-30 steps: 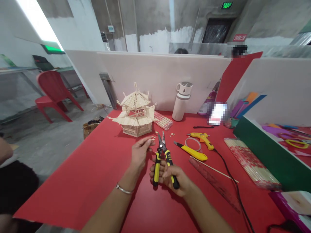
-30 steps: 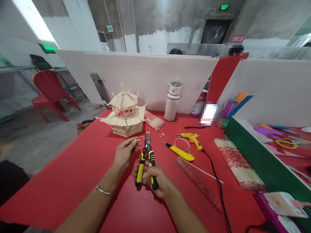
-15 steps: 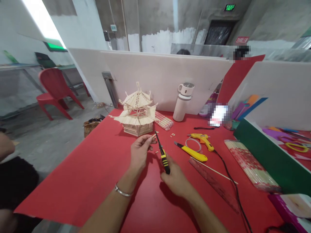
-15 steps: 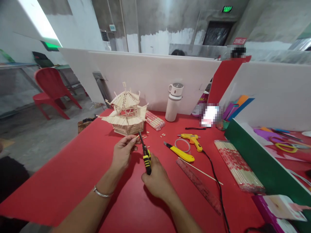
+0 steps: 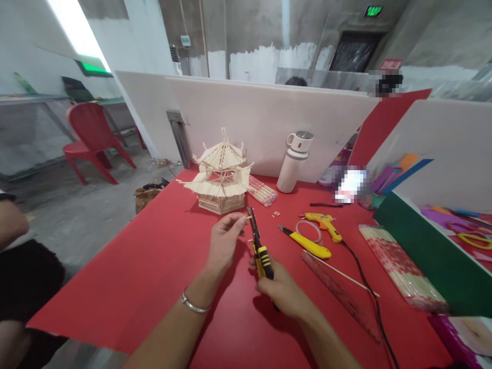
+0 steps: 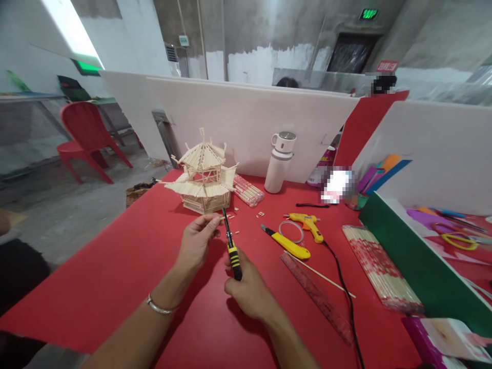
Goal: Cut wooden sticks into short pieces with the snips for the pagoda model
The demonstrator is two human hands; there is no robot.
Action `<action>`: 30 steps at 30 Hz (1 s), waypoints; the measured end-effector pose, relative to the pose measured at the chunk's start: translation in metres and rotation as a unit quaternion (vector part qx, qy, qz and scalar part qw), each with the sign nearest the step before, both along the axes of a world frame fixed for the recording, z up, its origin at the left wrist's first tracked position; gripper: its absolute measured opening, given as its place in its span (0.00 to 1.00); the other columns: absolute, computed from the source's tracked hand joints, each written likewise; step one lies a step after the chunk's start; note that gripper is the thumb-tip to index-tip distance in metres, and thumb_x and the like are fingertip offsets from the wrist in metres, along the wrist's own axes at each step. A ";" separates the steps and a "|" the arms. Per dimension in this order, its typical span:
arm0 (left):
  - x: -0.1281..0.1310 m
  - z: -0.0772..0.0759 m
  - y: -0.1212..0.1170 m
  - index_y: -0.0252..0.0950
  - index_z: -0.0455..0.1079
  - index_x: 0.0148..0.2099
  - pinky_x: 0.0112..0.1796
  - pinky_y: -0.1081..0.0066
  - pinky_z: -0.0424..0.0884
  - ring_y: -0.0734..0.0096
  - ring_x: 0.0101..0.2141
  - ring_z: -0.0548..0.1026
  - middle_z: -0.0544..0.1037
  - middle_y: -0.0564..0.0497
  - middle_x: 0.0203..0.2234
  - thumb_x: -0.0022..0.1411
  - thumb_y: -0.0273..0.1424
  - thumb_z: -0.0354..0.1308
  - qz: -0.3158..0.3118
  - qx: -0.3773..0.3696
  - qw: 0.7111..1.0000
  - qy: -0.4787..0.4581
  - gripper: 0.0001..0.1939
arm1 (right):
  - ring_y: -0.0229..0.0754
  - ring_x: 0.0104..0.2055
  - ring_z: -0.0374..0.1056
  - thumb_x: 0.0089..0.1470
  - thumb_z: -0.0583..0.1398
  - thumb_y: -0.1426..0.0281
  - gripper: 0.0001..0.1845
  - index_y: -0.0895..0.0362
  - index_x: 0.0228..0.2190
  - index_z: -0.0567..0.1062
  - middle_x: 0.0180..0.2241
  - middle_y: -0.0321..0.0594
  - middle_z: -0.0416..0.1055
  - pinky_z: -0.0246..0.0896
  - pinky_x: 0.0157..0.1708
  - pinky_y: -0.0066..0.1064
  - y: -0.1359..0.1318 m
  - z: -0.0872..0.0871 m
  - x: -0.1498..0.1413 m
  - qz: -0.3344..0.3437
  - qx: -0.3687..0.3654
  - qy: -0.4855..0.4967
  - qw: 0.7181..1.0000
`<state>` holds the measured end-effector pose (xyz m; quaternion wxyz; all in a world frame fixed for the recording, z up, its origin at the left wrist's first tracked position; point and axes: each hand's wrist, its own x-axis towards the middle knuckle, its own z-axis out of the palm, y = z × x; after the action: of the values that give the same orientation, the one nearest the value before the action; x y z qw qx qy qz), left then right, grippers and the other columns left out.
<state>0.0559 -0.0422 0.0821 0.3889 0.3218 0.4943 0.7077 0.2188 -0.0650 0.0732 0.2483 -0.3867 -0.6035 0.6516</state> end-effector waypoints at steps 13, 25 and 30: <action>0.001 0.004 -0.003 0.36 0.79 0.31 0.30 0.75 0.68 0.75 0.30 0.71 0.79 0.50 0.30 0.52 0.38 0.70 -0.022 0.001 1.000 0.016 0.11 | 0.45 0.40 0.65 0.35 0.56 0.72 0.19 0.55 0.36 0.67 0.37 0.39 0.68 0.60 0.38 0.35 -0.001 -0.005 -0.002 -0.005 -0.006 0.013 1.000; -0.006 0.006 -0.003 0.35 0.69 0.44 0.39 0.63 0.75 0.60 0.38 0.81 0.81 0.42 0.40 0.57 0.34 0.65 -0.225 -0.054 0.935 -0.270 0.14 | 0.45 0.39 0.67 0.32 0.58 0.72 0.19 0.55 0.33 0.69 0.34 0.39 0.70 0.60 0.36 0.33 -0.005 0.000 -0.004 0.015 -0.108 0.051 0.993; -0.007 0.002 -0.003 0.34 0.72 0.40 0.41 0.65 0.75 0.66 0.34 0.80 0.81 0.46 0.33 0.56 0.31 0.67 -0.232 -0.046 0.933 -0.272 0.11 | 0.44 0.38 0.67 0.32 0.58 0.73 0.19 0.55 0.33 0.70 0.35 0.38 0.72 0.60 0.36 0.33 -0.007 -0.001 -0.003 0.010 -0.115 0.044 0.992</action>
<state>0.0494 -0.0448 0.0837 0.6767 0.2043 0.3128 0.6344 0.2158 -0.0715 0.0719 0.2218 -0.3778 -0.5169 0.7354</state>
